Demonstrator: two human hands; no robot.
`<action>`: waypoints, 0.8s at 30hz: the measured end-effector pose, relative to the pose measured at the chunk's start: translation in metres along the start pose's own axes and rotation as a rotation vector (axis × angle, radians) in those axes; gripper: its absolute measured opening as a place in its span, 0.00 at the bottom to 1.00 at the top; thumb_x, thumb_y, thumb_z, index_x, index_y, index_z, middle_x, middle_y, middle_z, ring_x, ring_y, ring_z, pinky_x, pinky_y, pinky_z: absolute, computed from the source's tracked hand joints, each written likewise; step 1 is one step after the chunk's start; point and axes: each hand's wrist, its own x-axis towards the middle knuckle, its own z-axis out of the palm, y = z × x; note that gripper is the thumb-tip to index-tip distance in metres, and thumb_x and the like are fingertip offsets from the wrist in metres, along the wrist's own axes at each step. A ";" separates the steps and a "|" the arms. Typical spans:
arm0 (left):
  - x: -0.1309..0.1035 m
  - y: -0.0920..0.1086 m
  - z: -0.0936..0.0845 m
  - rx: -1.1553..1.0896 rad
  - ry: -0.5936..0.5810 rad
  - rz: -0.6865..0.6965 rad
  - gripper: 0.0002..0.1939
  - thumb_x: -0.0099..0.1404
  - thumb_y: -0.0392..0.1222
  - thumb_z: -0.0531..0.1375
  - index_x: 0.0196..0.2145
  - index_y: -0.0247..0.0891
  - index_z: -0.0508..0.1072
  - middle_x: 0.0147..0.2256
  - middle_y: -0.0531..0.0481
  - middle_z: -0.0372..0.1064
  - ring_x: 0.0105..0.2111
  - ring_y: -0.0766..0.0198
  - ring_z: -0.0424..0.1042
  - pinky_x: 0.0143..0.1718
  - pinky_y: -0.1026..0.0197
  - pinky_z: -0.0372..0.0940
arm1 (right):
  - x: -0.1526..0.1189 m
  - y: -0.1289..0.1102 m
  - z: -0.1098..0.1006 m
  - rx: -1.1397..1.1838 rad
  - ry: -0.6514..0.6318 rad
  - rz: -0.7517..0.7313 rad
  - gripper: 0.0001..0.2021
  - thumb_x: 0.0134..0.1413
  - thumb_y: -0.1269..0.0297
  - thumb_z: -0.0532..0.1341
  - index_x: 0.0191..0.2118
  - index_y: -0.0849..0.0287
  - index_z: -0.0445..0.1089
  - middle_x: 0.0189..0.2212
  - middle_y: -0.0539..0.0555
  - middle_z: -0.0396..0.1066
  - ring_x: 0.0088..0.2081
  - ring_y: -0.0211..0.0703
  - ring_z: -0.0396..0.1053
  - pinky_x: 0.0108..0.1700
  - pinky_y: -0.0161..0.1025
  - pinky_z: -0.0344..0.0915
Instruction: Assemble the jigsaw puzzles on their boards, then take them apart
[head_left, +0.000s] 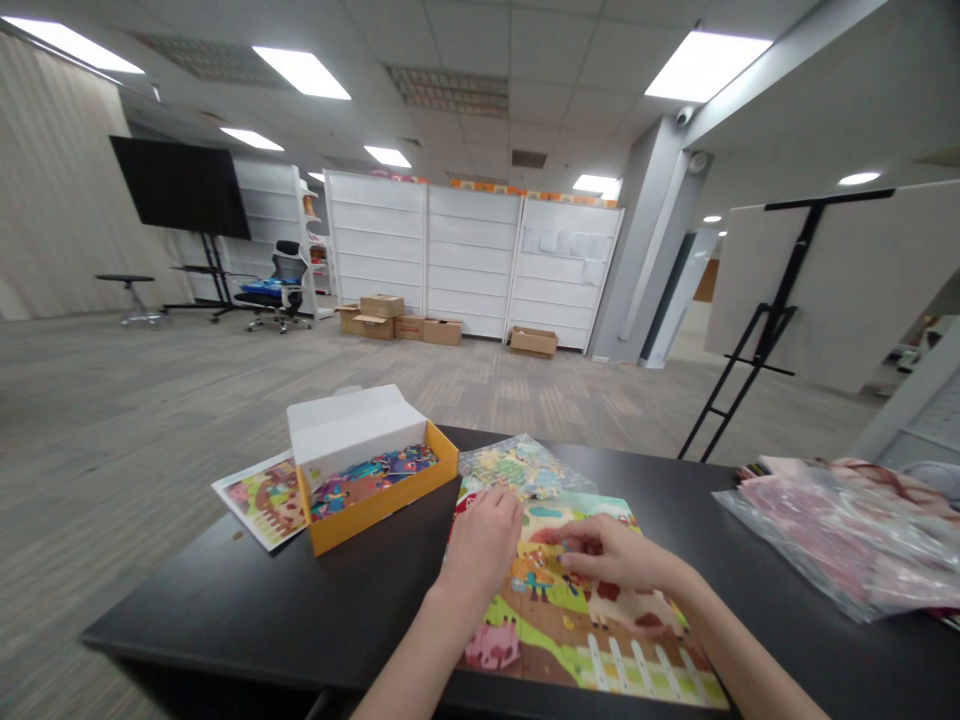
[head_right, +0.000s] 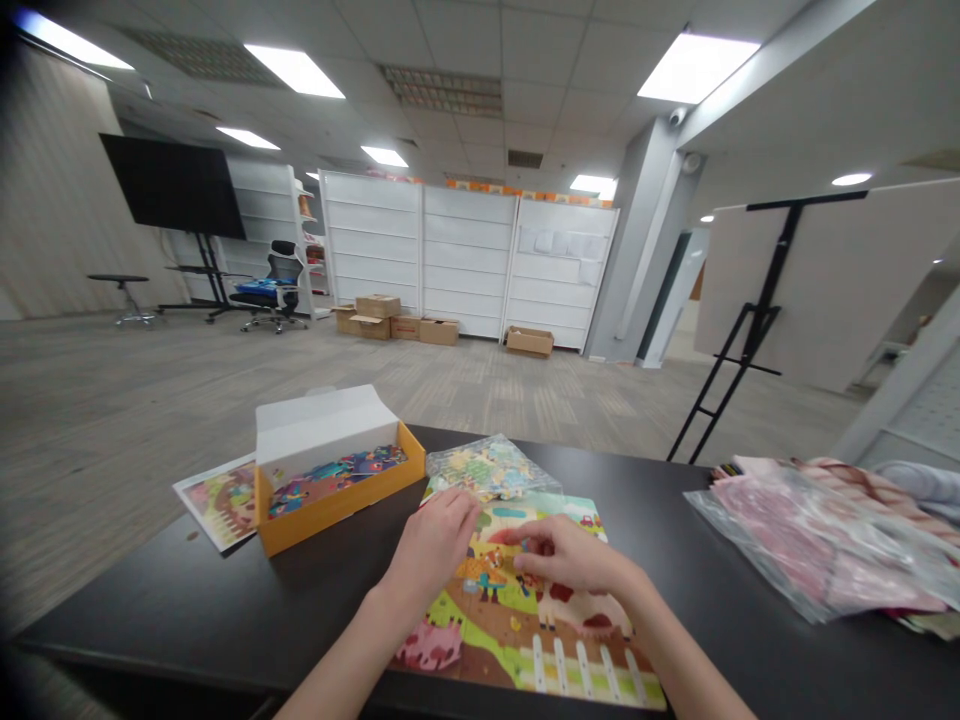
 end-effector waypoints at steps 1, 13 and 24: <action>0.001 0.001 0.000 -0.014 0.007 -0.024 0.13 0.75 0.37 0.49 0.38 0.39 0.73 0.41 0.47 0.74 0.43 0.58 0.73 0.43 0.58 0.69 | 0.002 0.003 0.000 -0.068 0.067 0.009 0.17 0.60 0.55 0.61 0.51 0.54 0.76 0.24 0.49 0.73 0.23 0.38 0.65 0.25 0.33 0.58; 0.002 0.009 0.005 0.004 -0.073 0.031 0.10 0.72 0.36 0.53 0.45 0.39 0.73 0.50 0.45 0.71 0.50 0.56 0.71 0.48 0.57 0.69 | 0.015 0.019 0.010 -0.433 0.441 0.161 0.22 0.51 0.44 0.65 0.41 0.58 0.68 0.43 0.58 0.71 0.40 0.50 0.70 0.39 0.41 0.62; 0.004 0.000 -0.002 0.057 -0.103 0.039 0.12 0.72 0.37 0.50 0.43 0.39 0.74 0.50 0.44 0.73 0.51 0.55 0.72 0.49 0.54 0.70 | 0.013 0.033 -0.006 0.384 0.287 0.055 0.23 0.52 0.42 0.65 0.38 0.54 0.57 0.21 0.43 0.63 0.21 0.33 0.58 0.24 0.32 0.51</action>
